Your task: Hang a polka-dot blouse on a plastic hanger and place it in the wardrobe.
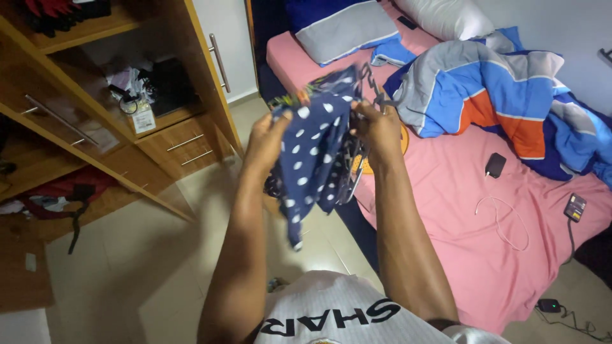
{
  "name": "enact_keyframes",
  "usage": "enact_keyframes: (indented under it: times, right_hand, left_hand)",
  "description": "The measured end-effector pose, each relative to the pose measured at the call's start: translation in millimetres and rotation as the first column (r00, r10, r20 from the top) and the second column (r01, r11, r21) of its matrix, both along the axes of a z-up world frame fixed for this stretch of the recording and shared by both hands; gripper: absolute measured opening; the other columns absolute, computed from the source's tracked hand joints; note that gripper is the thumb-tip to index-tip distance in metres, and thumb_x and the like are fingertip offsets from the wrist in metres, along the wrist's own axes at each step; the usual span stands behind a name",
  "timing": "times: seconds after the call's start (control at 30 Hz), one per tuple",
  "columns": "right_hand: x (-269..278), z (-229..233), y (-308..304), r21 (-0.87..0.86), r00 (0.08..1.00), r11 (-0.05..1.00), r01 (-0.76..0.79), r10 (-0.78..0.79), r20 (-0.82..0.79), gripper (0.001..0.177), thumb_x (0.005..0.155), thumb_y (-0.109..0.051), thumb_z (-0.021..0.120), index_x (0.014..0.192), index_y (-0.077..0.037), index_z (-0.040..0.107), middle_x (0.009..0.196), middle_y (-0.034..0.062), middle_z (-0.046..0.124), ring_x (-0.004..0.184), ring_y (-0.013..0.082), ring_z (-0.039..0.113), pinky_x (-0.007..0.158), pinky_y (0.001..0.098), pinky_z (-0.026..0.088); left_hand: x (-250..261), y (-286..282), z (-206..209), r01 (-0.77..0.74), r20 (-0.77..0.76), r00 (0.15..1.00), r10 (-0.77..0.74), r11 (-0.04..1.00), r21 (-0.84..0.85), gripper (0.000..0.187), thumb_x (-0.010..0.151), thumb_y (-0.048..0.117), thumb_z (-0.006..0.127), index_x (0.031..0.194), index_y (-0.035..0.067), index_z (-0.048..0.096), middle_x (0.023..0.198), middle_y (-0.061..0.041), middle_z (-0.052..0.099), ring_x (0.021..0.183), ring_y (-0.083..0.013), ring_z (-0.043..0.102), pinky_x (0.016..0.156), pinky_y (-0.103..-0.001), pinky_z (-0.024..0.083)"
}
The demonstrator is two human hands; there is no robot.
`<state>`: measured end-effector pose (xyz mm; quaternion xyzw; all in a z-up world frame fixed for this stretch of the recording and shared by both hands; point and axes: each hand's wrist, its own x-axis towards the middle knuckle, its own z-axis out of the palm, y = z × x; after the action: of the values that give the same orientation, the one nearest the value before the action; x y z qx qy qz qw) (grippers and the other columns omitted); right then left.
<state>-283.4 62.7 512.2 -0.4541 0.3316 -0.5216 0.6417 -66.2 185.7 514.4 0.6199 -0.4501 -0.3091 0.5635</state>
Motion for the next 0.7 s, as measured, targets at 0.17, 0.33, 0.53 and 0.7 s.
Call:
enact_keyframes:
  times: [0.17, 0.33, 0.53, 0.7]
  right_hand:
    - [9.3, 27.1, 30.9, 0.069, 0.999, 0.998, -0.010, 0.012, -0.030, 0.026, 0.094, -0.006, 0.057, 0.120, -0.003, 0.055, 0.085, 0.0067, 0.069, 0.058, 0.0138, 0.058, 0.053, 0.0293, 0.051]
    - [20.6, 22.6, 53.7, 0.154, 0.964, 0.985, -0.071, 0.108, -0.245, 0.020, 0.099, -0.019, 0.055, 0.113, -0.005, 0.057, 0.089, 0.0116, 0.076, 0.056, 0.0119, 0.052, 0.053, 0.0282, 0.047]
    - [26.6, -20.2, 49.1, 0.379, 0.953, 0.918, -0.120, 0.214, -0.217, 0.028, 0.100, -0.027, 0.055, 0.104, 0.000, 0.063, 0.082, 0.0085, 0.067, 0.063, 0.0171, 0.064, 0.057, 0.0322, 0.054]
    - [24.9, -22.4, 50.4, 0.001, 0.925, 1.000, 0.011, -0.010, -0.379, 0.017, 0.094, -0.014, 0.065, 0.104, 0.000, 0.067, 0.080, 0.0052, 0.063, 0.063, 0.0134, 0.056, 0.052, 0.0294, 0.043]
  left_hand:
    - [2.4, -0.9, -13.7, -0.009, -0.632, 0.772, -0.067, 0.993, -0.116, 0.044, 0.094, 0.039, 0.064, 0.120, 0.005, 0.071, 0.120, -0.008, 0.072, 0.106, -0.0137, 0.066, 0.096, -0.029, 0.049]
    - [-28.2, -0.2, -34.9, 0.007, -0.414, 0.910, -0.023, 0.999, -0.041, 0.039, 0.093, 0.036, 0.065, 0.112, 0.004, 0.074, 0.110, -0.009, 0.072, 0.099, -0.0141, 0.063, 0.091, -0.029, 0.045]
    - [-54.3, 15.9, -31.3, 0.233, 0.272, 0.949, -0.158, 0.934, -0.270, 0.036, 0.099, 0.038, 0.064, 0.084, 0.006, 0.070, 0.091, -0.011, 0.066, 0.090, -0.0226, 0.058, 0.085, -0.041, 0.044]
    - [-38.1, 3.2, -50.8, 0.113, -0.061, 0.991, -0.121, 0.987, -0.115, 0.056, 0.110, 0.046, 0.052, 0.092, -0.003, 0.073, 0.084, -0.008, 0.063, 0.079, -0.0164, 0.059, 0.075, -0.032, 0.045]
